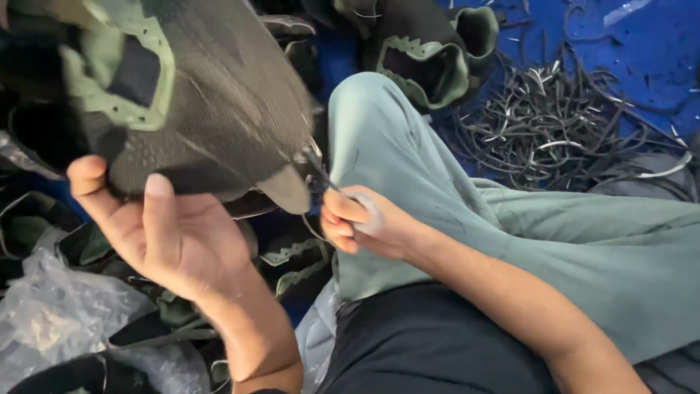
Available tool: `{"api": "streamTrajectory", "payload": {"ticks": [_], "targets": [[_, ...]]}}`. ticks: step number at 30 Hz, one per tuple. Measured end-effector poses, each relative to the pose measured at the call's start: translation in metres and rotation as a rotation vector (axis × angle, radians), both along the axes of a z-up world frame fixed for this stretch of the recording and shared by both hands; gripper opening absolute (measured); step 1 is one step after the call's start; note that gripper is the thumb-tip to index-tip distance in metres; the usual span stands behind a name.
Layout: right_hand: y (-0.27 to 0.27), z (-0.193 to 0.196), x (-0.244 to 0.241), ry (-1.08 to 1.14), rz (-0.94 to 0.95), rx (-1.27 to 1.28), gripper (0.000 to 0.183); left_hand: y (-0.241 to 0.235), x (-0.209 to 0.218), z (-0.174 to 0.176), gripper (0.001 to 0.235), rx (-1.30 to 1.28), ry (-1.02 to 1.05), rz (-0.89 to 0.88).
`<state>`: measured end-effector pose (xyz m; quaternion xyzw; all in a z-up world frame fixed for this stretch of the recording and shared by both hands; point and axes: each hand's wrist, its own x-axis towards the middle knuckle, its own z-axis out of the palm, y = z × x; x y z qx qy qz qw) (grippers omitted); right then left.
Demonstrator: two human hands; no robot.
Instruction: The person trims excess material from shoe upper components using scissors.
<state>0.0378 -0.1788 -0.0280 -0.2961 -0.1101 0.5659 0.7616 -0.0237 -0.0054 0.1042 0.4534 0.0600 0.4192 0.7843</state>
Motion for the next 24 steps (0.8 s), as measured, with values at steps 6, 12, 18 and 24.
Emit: {"api": "streamTrajectory", "payload": {"ticks": [6, 12, 18, 24], "targets": [[-0.125, -0.047, -0.013, -0.031, -0.42, -0.075, 0.054, 0.022, 0.012, -0.05, 0.033, 0.173, 0.126, -0.293], [-0.17, -0.037, -0.04, -0.35, -0.665, -0.228, 0.055, -0.015, 0.075, -0.111, 0.036, 1.013, 0.612, -0.429], [-0.163, -0.035, -0.042, -0.35, -0.11, -0.357, 0.065, -0.032, 0.077, -0.137, 0.033, 1.202, 0.375, 0.051], [-0.171, -0.035, -0.046, -0.062, 0.041, -0.21, 0.066, -0.046, 0.012, -0.148, 0.023, 0.862, 0.49, -0.043]]}}
